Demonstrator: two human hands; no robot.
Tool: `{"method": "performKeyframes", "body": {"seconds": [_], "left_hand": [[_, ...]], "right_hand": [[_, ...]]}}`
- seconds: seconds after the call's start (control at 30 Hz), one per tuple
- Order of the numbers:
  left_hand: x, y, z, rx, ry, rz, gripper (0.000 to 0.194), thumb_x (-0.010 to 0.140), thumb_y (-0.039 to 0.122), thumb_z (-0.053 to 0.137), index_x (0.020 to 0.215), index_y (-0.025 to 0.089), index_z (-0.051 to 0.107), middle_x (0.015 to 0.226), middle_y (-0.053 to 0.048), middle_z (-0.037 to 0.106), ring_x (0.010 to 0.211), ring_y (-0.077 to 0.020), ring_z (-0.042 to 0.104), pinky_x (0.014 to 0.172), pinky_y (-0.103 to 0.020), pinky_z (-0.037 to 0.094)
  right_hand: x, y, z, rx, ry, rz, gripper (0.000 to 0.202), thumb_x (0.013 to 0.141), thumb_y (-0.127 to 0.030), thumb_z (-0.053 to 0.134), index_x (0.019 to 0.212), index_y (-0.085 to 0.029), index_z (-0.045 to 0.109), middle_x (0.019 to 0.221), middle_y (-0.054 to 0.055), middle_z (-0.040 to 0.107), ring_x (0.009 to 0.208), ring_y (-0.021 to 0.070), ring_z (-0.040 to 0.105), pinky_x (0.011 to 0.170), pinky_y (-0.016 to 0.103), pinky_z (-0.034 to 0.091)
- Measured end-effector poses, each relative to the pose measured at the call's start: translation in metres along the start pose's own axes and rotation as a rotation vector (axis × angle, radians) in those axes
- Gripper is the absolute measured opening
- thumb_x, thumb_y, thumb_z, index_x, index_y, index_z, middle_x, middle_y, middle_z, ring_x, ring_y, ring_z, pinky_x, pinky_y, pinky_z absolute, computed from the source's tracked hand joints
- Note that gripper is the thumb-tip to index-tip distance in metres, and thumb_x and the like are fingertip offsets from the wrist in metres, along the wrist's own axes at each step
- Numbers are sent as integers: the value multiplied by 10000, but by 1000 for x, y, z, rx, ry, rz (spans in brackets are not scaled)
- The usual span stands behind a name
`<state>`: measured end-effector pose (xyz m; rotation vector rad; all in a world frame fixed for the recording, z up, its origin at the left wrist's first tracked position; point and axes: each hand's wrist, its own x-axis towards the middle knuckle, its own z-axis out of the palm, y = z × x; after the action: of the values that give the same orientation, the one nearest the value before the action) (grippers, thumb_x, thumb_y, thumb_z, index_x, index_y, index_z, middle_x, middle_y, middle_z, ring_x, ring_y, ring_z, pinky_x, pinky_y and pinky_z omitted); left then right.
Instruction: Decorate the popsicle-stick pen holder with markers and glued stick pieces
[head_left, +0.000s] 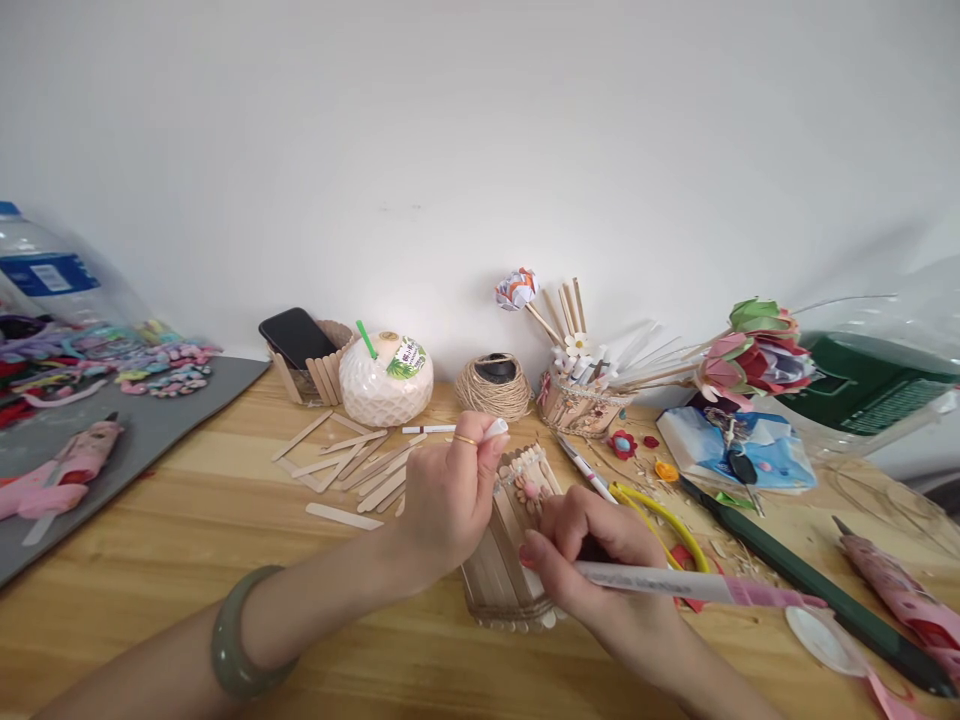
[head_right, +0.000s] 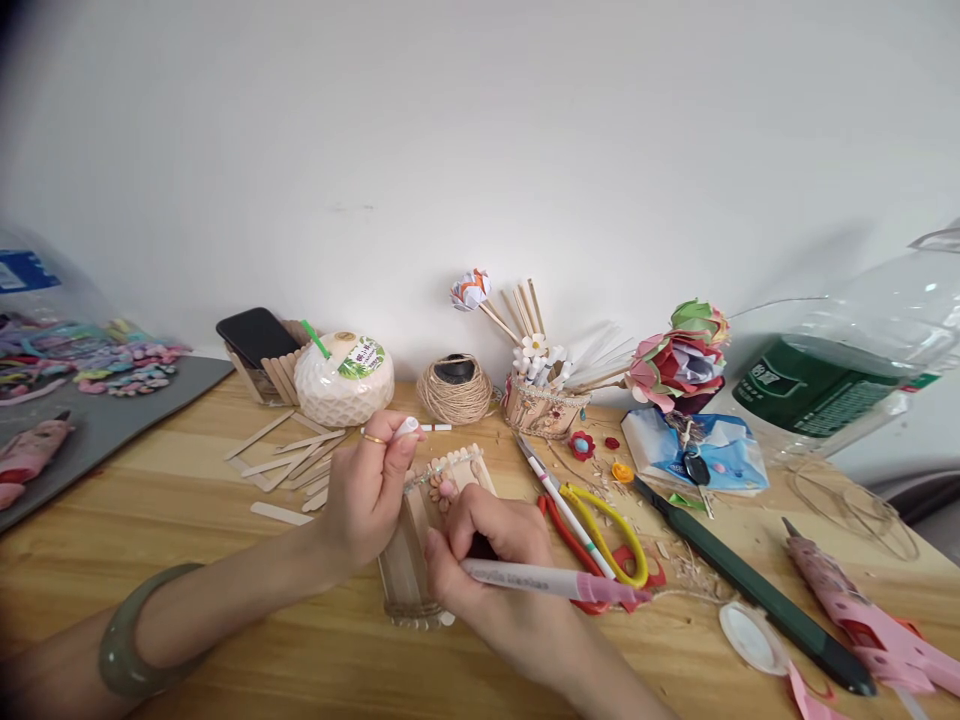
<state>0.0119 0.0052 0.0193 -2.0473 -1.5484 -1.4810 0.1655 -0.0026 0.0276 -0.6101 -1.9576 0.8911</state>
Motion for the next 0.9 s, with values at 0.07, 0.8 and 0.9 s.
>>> {"method": "performKeyframes", "body": {"seconds": [0.07,0.8,0.9], "left_hand": [[0,0,0,5,4,2,176,930,189,308,920,177,483,469,30,590,392,-146,546,419,-217,371],[0,-1,0,-29,7,-12,160,923,196,330,918,186,489,496,24,613,439,-150,581,454,-219,409],[0,-1,0,-24,0,-15,167,930,204,319,926,184,485,506,17,622,435,-150,579,458,-224,416]], "right_hand": [[0,0,0,2,-10,3,325,815,-102,534,614,-223,309,541,-75,377,467,77,339,434,210,286],[0,0,-1,-9,-18,40,312,824,-151,537,611,-224,320,536,-72,386,460,81,335,427,216,278],[0,0,-1,6,-5,46,335,819,-137,531,594,-225,299,518,-75,366,452,81,331,427,217,279]]}}
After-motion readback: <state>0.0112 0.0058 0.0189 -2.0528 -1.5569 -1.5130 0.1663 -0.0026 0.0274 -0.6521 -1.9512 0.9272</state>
